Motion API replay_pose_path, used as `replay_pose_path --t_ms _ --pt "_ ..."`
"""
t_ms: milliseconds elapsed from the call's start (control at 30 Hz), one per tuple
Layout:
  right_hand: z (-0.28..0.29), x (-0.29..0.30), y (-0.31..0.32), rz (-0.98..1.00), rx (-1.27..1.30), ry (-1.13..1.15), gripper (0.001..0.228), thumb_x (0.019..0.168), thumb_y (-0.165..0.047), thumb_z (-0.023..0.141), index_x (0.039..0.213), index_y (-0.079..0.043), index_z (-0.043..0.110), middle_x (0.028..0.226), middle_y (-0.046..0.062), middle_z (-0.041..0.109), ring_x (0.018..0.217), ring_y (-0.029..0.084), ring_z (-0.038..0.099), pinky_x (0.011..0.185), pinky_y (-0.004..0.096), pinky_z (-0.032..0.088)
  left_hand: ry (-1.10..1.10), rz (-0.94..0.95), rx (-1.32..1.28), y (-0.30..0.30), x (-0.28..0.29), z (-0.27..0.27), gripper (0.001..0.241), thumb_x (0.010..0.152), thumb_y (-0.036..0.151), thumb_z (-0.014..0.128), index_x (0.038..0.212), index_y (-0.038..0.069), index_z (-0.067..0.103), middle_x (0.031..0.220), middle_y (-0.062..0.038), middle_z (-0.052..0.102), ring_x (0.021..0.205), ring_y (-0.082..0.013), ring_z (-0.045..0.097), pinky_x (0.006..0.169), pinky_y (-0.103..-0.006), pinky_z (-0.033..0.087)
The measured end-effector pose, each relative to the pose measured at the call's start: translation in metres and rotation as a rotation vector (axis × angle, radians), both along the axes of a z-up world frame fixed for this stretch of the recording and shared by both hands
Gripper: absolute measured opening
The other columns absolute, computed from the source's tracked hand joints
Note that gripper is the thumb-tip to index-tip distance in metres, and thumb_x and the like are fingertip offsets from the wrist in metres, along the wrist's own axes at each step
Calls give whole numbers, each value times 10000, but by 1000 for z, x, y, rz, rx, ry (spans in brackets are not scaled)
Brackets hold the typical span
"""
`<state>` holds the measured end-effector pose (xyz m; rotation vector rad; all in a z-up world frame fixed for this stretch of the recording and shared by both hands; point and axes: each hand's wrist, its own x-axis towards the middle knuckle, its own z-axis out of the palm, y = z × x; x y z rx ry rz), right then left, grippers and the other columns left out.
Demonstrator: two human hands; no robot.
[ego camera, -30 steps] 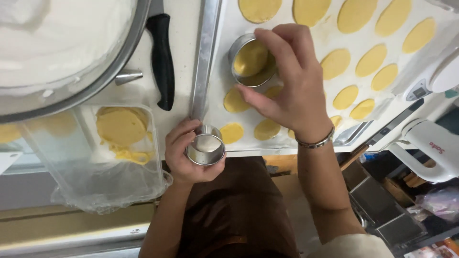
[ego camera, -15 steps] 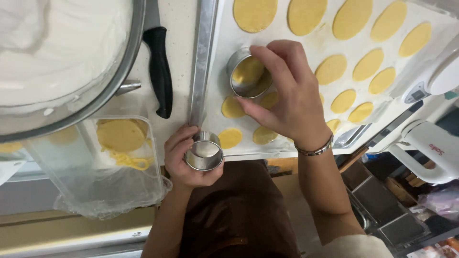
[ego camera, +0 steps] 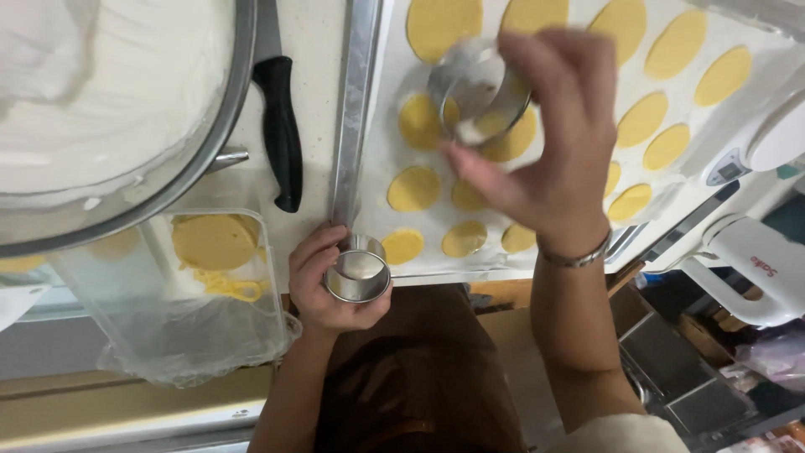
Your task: Using circular metal cutters to cut out shapes from thin yellow dough on baking trays.
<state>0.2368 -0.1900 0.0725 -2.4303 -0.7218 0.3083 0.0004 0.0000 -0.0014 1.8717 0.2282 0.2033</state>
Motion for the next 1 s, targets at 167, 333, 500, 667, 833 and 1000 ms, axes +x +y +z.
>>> replay_pose_path --t_ms 167,333,500,667,833,1000 --pt "-6 28 10 10 66 -4 632 1005 -251 909 1440 -51 497 1374 117 472 1206 275 603 1010 357 561 6 -3 -6 0 0 0 785 704 289 867 1318 85 421 1283 -195 587 1143 -341 632 1006 -470 572" --pt "-7 33 21 -4 35 -1 654 967 -216 919 1441 -67 495 1366 115 475 1198 275 605 1003 351 555 25 20 -25 -2 -1 2 773 693 265 876 1296 84 427 1278 -195 590 1137 -351 639 1002 -472 575" --pt "-10 38 24 25 83 6 658 963 -188 912 1442 -65 479 1335 114 469 1191 268 592 1006 343 556 25 24 -35 -2 2 2 766 690 246 880 1285 77 427 1275 -196 593 1141 -361 638 1003 -472 578" --pt "-5 41 25 3 11 -10 653 920 -207 933 1392 -51 511 1247 115 481 1089 273 585 912 350 540 19 30 -70 -2 2 2 752 691 243 871 1275 73 428 1281 -197 592 1154 -365 635 1025 -483 570" --pt "-7 42 25 13 13 14 670 916 -217 928 1406 -49 502 1268 126 478 1112 271 590 920 350 545 10 22 -50 -2 7 5 738 708 234 873 1275 74 426 1273 -195 595 1147 -358 636 1034 -488 565" --pt "-4 43 24 -3 -4 78 645 885 -175 898 1397 -50 527 1251 126 492 1107 272 606 898 343 562 6 9 -56 0 8 5 742 702 237 868 1275 78 425 1256 -194 602 1136 -352 639 1036 -487 561"
